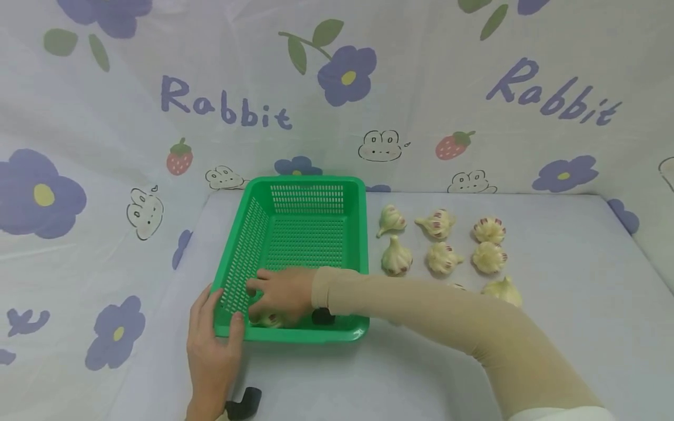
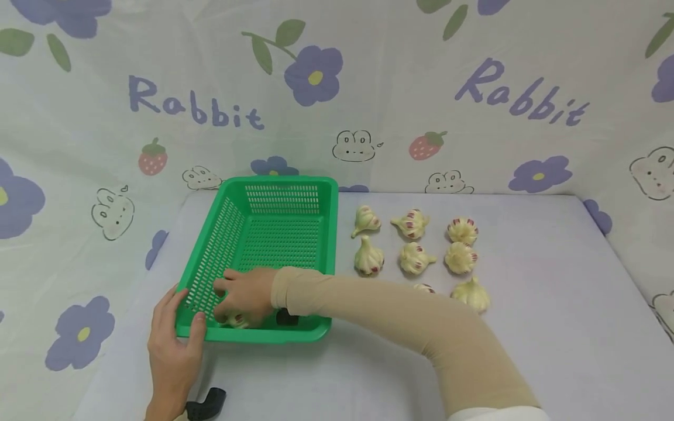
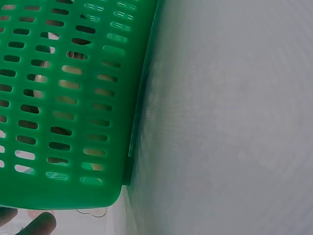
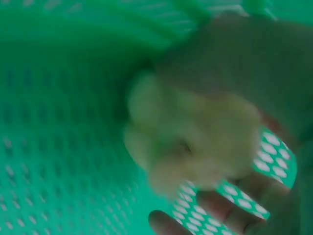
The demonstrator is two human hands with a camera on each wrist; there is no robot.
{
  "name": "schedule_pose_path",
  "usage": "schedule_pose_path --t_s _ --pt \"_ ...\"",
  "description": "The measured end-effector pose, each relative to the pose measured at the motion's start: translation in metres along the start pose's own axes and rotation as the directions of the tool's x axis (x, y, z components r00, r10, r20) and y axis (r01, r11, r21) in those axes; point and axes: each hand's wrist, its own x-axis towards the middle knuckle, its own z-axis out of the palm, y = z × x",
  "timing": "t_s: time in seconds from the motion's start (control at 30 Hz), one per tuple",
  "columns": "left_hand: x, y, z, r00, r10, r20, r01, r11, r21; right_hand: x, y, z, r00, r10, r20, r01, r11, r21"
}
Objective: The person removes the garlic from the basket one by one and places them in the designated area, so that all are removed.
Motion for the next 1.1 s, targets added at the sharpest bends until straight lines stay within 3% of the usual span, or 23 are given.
schedule_pose_path --t_s 0.3,0.57,0.9,1.1 --pt "-0.001 -0.001 -0.001 0.999 -0.037 0.023 0.037 0.999 0.016 0.003 -0.004 0.009 0.999 -0.014 0.041 0.013 0.999 0.037" --pt "-0.001 -0.001 0.000 0.999 -0.039 0.020 0.039 0.999 0.017 0.004 -0.002 0.010 1.000 0.023 0.018 -0.024 0.999 0.024" --pt "0.000 0.001 -0.001 0.998 -0.050 0.033 0.049 0.998 0.037 -0.007 0.007 -0.007 0.998 0.055 -0.043 -0.054 0.998 0.026" --pt "-0.001 -0.002 0.000 1.000 -0.015 0.012 0.015 1.000 0.018 -0.021 0.012 -0.022 0.992 0.062 -0.108 -0.056 0.997 0.055"
